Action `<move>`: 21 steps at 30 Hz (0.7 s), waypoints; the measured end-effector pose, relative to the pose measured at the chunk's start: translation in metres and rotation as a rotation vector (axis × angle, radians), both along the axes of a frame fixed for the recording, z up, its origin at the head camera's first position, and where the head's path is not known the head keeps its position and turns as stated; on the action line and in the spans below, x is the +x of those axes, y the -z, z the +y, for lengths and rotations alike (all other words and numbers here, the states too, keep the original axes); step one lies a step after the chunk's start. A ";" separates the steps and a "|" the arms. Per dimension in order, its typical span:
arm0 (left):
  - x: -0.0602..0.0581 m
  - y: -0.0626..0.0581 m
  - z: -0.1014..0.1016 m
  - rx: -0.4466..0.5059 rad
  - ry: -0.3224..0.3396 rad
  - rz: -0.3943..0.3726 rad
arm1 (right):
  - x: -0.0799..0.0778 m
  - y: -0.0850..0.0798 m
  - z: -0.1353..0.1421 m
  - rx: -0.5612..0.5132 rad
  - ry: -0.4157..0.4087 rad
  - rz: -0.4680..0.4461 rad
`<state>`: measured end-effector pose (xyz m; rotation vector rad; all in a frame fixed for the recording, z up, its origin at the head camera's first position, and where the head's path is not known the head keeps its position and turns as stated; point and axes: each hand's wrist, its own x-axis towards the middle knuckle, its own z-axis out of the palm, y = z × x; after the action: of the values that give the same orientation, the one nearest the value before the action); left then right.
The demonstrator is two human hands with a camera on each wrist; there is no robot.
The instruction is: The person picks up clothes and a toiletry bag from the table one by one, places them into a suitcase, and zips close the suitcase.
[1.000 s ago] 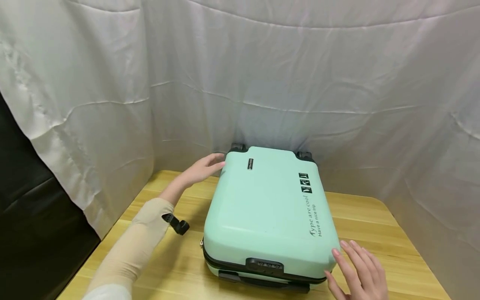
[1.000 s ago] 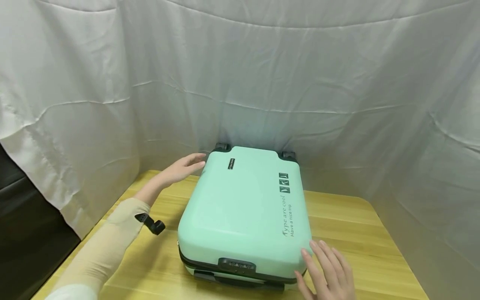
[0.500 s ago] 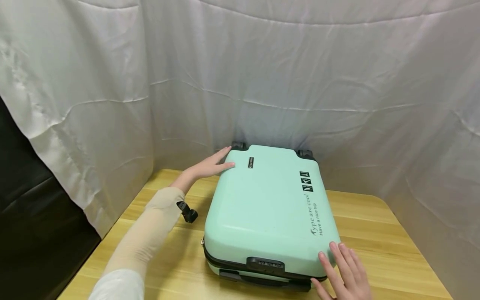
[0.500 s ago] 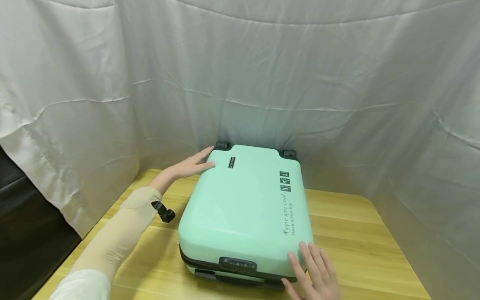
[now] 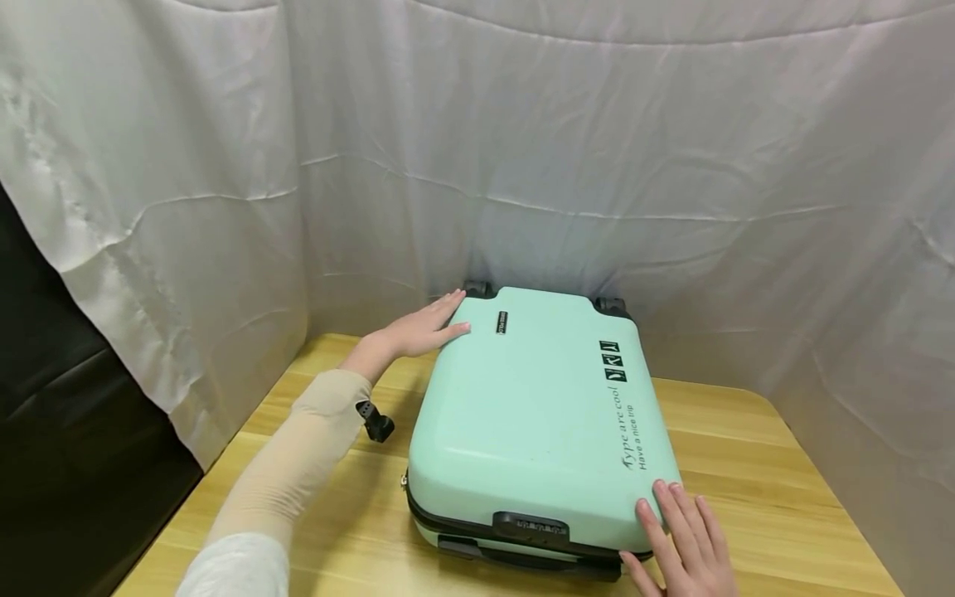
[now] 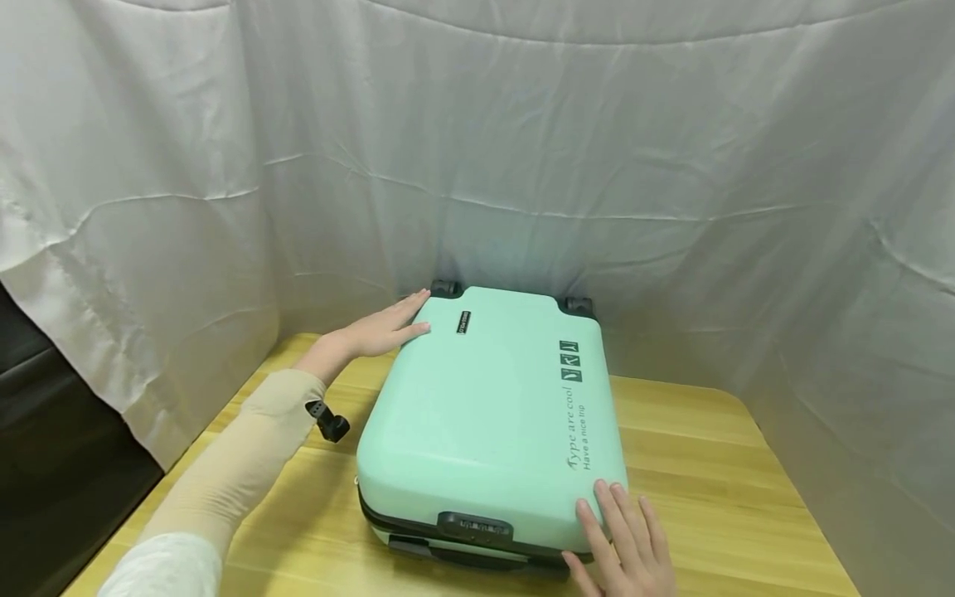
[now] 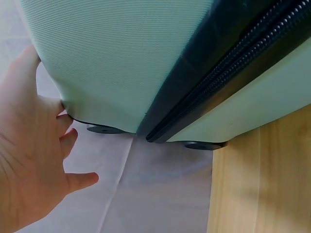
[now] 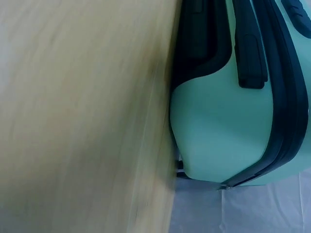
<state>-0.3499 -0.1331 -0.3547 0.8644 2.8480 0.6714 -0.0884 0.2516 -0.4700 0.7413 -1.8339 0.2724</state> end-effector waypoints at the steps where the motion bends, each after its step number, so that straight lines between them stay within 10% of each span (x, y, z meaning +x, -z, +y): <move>1: 0.001 0.000 0.000 -0.019 -0.004 0.009 | 0.000 -0.001 0.000 0.001 -0.002 0.002; 21: 0.019 -0.006 0.010 -0.201 0.063 0.186 | -0.001 -0.024 -0.001 -0.070 -0.086 0.145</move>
<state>-0.3310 -0.1229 -0.3488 1.0266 2.9668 0.3050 -0.0897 0.2511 -0.4464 0.7725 -1.6496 0.3289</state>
